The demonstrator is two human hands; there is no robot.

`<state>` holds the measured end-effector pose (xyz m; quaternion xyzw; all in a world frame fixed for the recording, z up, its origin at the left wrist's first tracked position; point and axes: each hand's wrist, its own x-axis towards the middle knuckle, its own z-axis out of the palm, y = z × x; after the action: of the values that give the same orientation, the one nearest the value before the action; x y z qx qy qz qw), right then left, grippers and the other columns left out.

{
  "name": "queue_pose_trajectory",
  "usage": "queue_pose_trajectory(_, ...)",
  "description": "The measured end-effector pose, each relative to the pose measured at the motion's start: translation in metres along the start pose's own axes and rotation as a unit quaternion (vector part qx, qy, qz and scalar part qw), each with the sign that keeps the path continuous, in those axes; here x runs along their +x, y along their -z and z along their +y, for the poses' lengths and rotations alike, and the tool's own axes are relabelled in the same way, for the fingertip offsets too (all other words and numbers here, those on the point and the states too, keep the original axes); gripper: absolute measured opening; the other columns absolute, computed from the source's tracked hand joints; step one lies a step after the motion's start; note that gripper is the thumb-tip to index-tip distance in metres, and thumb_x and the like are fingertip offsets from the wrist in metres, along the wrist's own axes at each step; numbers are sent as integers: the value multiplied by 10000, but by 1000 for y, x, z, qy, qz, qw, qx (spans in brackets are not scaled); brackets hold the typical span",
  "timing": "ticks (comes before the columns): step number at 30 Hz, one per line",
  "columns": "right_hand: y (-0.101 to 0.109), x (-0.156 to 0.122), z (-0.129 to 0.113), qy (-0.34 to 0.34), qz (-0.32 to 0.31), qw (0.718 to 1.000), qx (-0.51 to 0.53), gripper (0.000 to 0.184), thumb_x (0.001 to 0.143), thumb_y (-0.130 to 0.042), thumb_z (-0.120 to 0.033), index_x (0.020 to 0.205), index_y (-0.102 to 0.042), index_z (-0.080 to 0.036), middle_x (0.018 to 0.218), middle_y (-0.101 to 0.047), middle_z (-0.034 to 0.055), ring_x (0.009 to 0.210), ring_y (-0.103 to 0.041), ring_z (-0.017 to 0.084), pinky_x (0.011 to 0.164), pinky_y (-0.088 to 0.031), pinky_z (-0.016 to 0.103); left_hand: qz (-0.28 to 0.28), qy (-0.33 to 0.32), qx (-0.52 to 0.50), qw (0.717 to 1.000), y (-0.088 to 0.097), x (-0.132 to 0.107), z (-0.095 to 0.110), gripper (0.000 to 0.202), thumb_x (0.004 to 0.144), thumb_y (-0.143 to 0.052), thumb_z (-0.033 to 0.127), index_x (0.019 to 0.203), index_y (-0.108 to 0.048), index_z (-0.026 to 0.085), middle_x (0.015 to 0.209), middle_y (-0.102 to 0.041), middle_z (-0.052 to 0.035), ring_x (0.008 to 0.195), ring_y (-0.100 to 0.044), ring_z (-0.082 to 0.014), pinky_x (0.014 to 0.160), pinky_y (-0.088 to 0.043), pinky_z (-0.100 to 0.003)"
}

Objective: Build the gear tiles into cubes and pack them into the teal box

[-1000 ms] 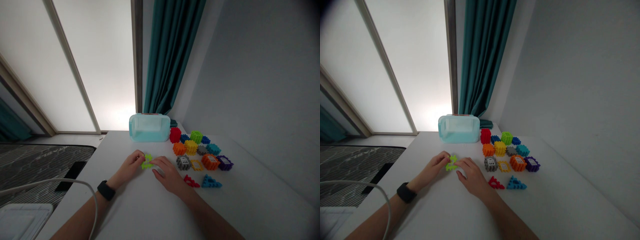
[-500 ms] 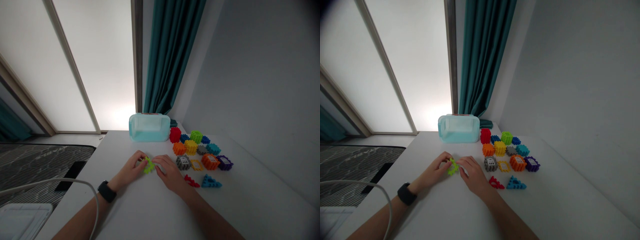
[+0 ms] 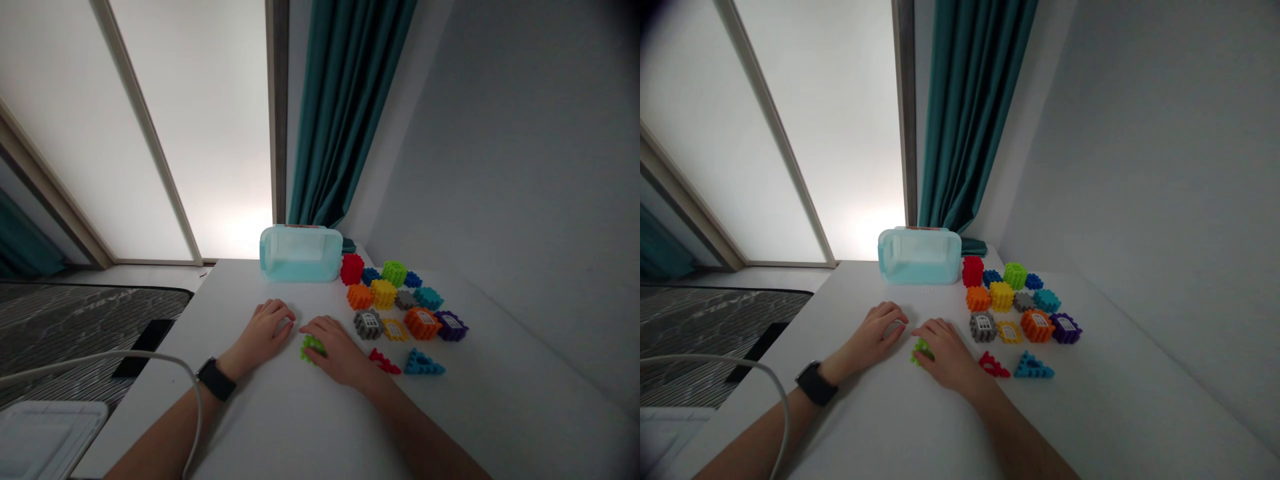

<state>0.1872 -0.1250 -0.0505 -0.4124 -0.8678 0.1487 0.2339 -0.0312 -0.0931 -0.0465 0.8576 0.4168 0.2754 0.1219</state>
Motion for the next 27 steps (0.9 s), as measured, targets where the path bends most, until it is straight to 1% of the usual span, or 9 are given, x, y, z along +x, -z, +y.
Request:
queue_pose_trajectory(3, 3, -1, -2, -33, -36, 999, -19, 533, 800, -745, -290, 1295, -565, -205, 1193, -607, 101, 1138, -528, 286, 1003, -417, 457, -12, -3, 9, 1000, 3, -1, 1, 161, 931, -482, 235, 1002, -627, 219, 1047, -621, -69, 1031, -555, -246, 891, -415, -406)
queue_pose_trajectory(4, 3, -2, -2, -47, -42, 998, -28, 576, 785, -760, -317, 1311, -557, -199, 1195, -600, 109, 1146, -520, 298, 1007, -411, 466, -16, -5, 12, 1000, 3, -1, 1, 159, 927, -486, 231, 1003, -625, 220, 1046, -621, -68, 1029, -557, -245, 888, -415, -403)
queue_pose_trajectory(6, 4, -2, -1, -73, -48, 995, -42, 597, 781, -763, -333, 1321, -557, -185, 1182, -592, 122, 1148, -508, 319, 1009, -403, 484, -22, -11, 17, 1000, 2, -1, 0, 155, 919, -494, 224, 1003, -625, 220, 1043, -621, -67, 1019, -561, -242, 880, -415, -396)
queue_pose_trajectory(10, 3, -3, 1, -87, -52, 995, -22, 567, 795, -733, -262, 1327, -551, -196, 1152, -577, 113, 1141, -508, 314, 1010, -406, 479, -33, -21, 15, 999, 0, -2, 0, 147, 909, -520, 228, 1003, -633, 222, 1037, -619, -63, 1009, -566, -238, 880, -413, -385)
queue_pose_trajectory(14, 1, -4, 2, -80, -39, 995, 53, 603, 780, -720, -189, 1346, -520, -242, 1171, -519, 82, 1103, -541, 257, 994, -442, 417, -58, -37, 0, 998, 0, -2, 2, 162, 895, -557, 240, 1036, -636, 226, 1038, -621, -56, 1017, -561, -239, 917, -393, -399)
queue_pose_trajectory(17, 1, -2, 1, -55, -12, 991, 119, 553, 820, -625, -103, 1338, -520, -266, 1160, -498, 61, 1040, -569, 201, 949, -473, 360, -66, -38, -12, 997, 1, -2, 4, 157, 890, -570, 251, 1025, -646, 225, 1023, -623, -55, 1016, -558, -240, 923, -383, -405)
queue_pose_trajectory(20, 1, 1, -1, -36, 41, 985, 163, 466, 872, -496, -56, 1277, -574, -272, 1075, -526, 47, 981, -573, 178, 898, -487, 337, -65, -24, -32, 997, 1, -2, 7, 129, 893, -563, 246, 971, -662, 221, 1002, -625, -55, 997, -562, -239, 907, -386, -401)
queue_pose_trajectory(24, 0, 5, 1, -66, 131, 960, 237, 339, 886, -509, -121, 1173, -636, -250, 966, -520, 34, 877, -562, 167, 800, -508, 310, -58, -6, -104, 993, 2, -1, 12, 112, 898, -557, 251, 873, -655, 202, 982, -626, -58, 985, -570, -229, 896, -406, -378)
queue_pose_trajectory(27, -3, 6, 3, -89, 165, 932, 309, 288, 887, -546, -197, 1155, -637, -250, 941, -498, 26, 849, -560, 158, 761, -520, 288, -44, 1, -197, 979, 3, 1, 16, 148, 914, -548, 296, 855, -630, 188, 973, -619, -63, 973, -571, -216, 896, -429, -354)
